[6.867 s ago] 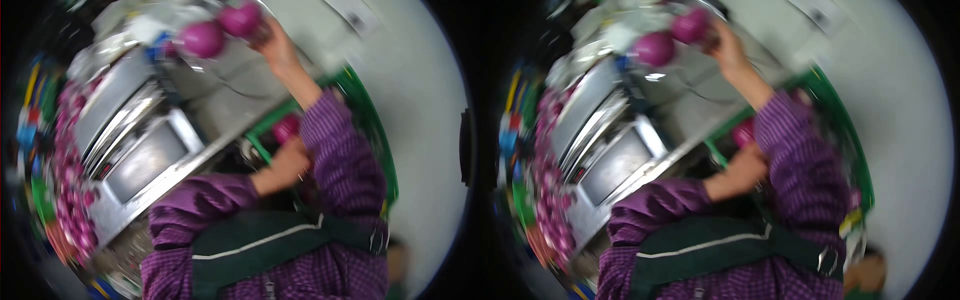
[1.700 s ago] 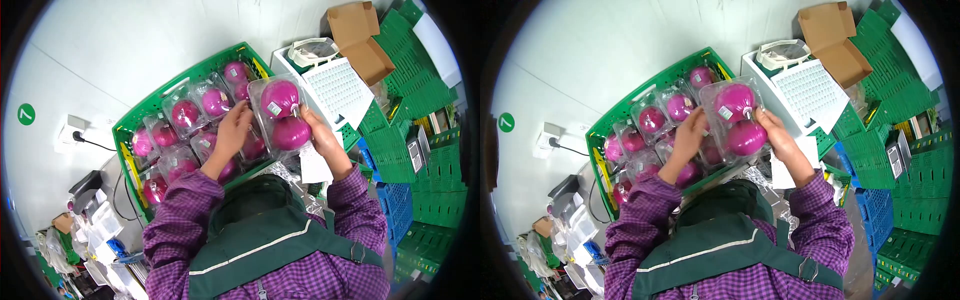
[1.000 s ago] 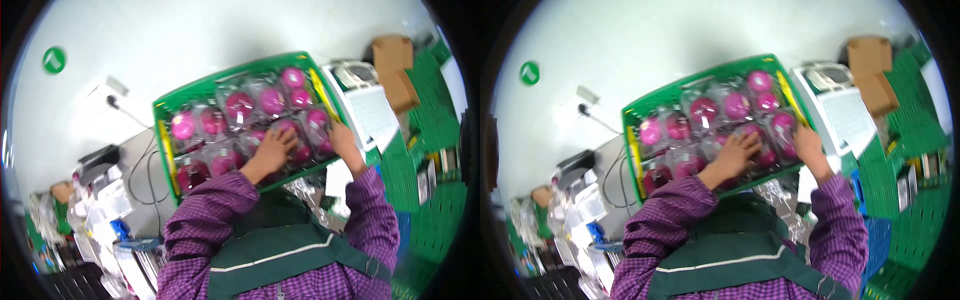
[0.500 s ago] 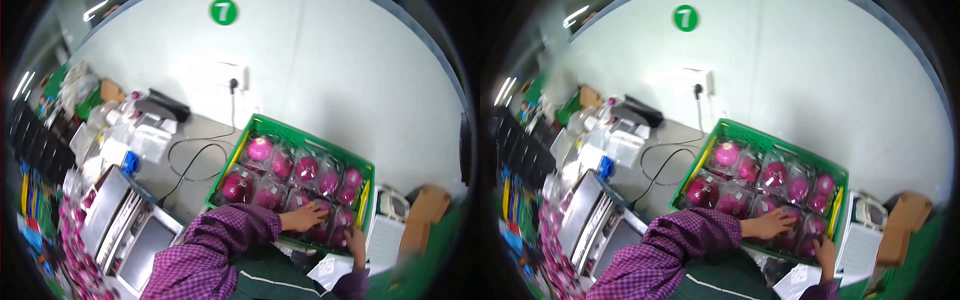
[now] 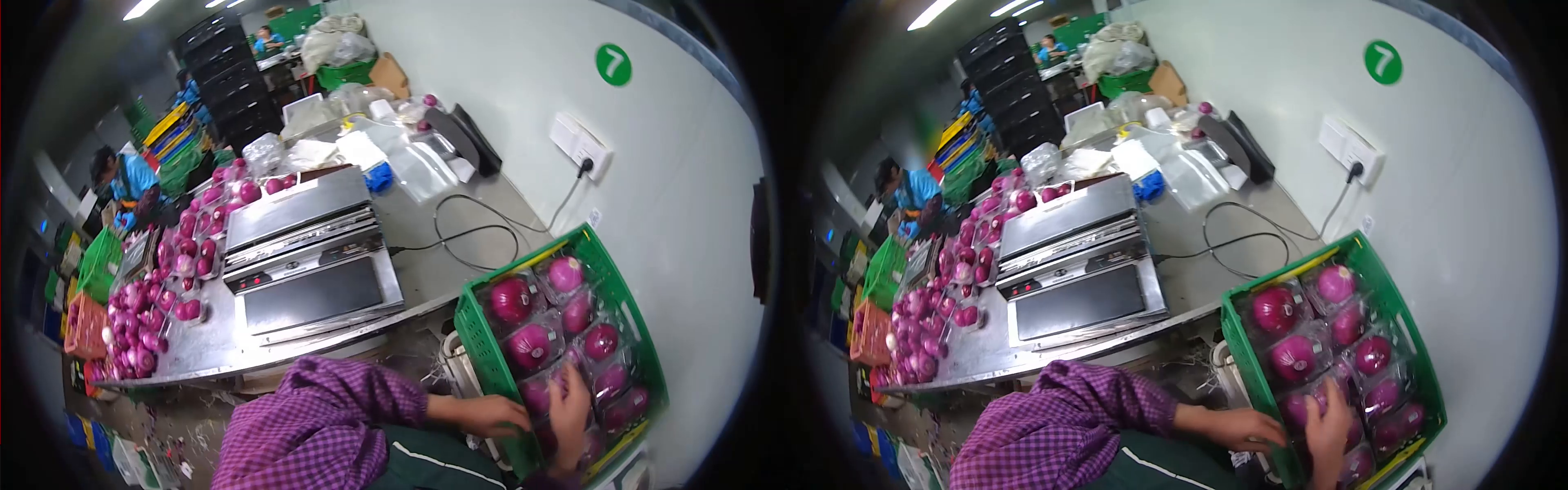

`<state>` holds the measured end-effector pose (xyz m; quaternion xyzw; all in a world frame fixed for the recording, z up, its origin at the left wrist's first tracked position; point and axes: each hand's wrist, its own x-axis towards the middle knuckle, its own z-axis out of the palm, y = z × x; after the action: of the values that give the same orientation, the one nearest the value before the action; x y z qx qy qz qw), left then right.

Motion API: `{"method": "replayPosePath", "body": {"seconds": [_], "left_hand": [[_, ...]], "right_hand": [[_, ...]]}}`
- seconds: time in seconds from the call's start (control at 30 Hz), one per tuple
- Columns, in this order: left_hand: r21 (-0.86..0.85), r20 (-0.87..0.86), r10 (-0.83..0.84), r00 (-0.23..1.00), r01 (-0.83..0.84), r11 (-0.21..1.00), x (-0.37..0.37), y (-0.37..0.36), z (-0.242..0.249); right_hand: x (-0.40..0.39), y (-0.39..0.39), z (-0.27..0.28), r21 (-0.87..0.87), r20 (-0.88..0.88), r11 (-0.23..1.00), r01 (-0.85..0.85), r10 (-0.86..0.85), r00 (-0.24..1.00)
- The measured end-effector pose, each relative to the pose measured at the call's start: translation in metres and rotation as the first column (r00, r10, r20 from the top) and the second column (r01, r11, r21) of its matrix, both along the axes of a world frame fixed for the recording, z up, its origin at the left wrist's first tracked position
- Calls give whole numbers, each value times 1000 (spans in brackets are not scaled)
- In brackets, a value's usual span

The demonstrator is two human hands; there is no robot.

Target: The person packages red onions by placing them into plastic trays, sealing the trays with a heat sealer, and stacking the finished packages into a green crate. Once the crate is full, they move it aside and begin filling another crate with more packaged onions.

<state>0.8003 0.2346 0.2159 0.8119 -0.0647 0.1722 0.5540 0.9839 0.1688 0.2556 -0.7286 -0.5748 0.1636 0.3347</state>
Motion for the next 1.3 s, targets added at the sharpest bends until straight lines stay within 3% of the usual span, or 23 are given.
{"method": "replayPosePath", "body": {"seconds": [0.07, 0.2, 0.27, 0.33, 0.43, 0.53, 0.6, 0.67, 0.73, 0.8, 0.83, 0.87, 0.9, 0.93, 0.97, 1.0, 1.03, 1.1, 1.17, 1.2, 1.23, 1.27, 1.3], "left_hand": [[-79, -128, 80, 989, -90, 993, -35, -5, -8], [-63, -200, 234, 952, -250, 966, -105, -16, -27], [27, -163, 372, 914, -373, 927, -145, -23, -40], [23, -221, 441, 870, -447, 894, -194, -29, -39], [72, -299, 633, 714, -645, 761, -272, -50, -55], [99, -416, 716, 561, -755, 648, -339, -80, -67], [91, -427, 740, 520, -789, 608, -375, -95, -72], [138, -325, 830, 453, -846, 515, -409, -108, -76], [153, -248, 926, 285, -932, 327, -449, -115, -56], [-117, -312, 946, 94, -991, 60, -497, -114, -15], [42, -204, 974, -98, -995, -91, -526, -113, 3], [31, -263, 930, -255, -966, -256, -554, -113, 38], [20, -146, 933, -329, -944, -330, -588, -110, 54], [-272, -30, 922, -386, -885, -379, -621, -101, 64], [-580, 74, 904, -422, -756, -305, -645, -97, 97], [-470, 223, 836, -502, -807, -359, -668, -95, 125], [-507, 225, 829, -512, -788, -349, -685, -86, 119], [-314, -126, 910, -394, -855, -414, -709, -63, 25], [-204, -203, 968, -149, -960, -191, -644, -72, -48], [-444, -330, 938, 104, -894, -57, -604, -88, -60], [-419, -409, 885, 223, -907, 35, -577, -100, -60], [-598, -428, 869, 248, -799, -67, -550, -103, -79], [-602, -413, 892, 185, -791, -115, -535, -107, -69]], "right_hand": [[-29, 25, 3, 0, 41, 995, -102, 102, 994], [-67, 66, -17, 23, 100, 989, -146, 143, 985], [-82, 83, -38, -9, -38, 990, -138, 137, 990], [-92, 94, -61, 14, 322, 992, -126, 115, 940], [-103, 99, -70, 41, 368, 998, -49, 31, 929], [-108, 95, -87, 87, 513, 996, 10, -54, 857], [-106, 97, -102, 185, 493, 982, 41, -129, 860], [-101, 104, -103, 43, 647, 987, 153, -145, 748], [-113, 106, -90, -18, 740, 978, 208, -126, 660], [-117, 107, -82, -55, 765, 970, 235, -111, 635], [-120, 106, -77, -107, 749, 964, 244, -83, 657], [-125, 106, -72, -156, 730, 955, 253, -61, 681], [-134, 105, -66, -207, 719, 945, 255, -30, 694], [-125, 107, -72, -219, 668, 945, 242, -35, 743], [-136, 99, -64, -216, 681, 946, 242, -31, 732], [-158, 93, -50, -211, 742, 944, 256, -16, 670], [-150, 99, -54, -188, 745, 951, 244, -24, 667], [-120, 109, -72, -144, 701, 973, 178, -27, 713], [-88, 124, -95, -111, 653, 991, 80, 12, 757], [-103, 117, -90, -19, 722, 997, 80, -42, 691], [-128, 99, -74, 69, 782, 994, 83, -106, 614], [-127, 105, -66, 82, 781, 993, 88, -118, 613], [-125, 106, -61, -1, 730, 995, 100, -68, 680]]}}
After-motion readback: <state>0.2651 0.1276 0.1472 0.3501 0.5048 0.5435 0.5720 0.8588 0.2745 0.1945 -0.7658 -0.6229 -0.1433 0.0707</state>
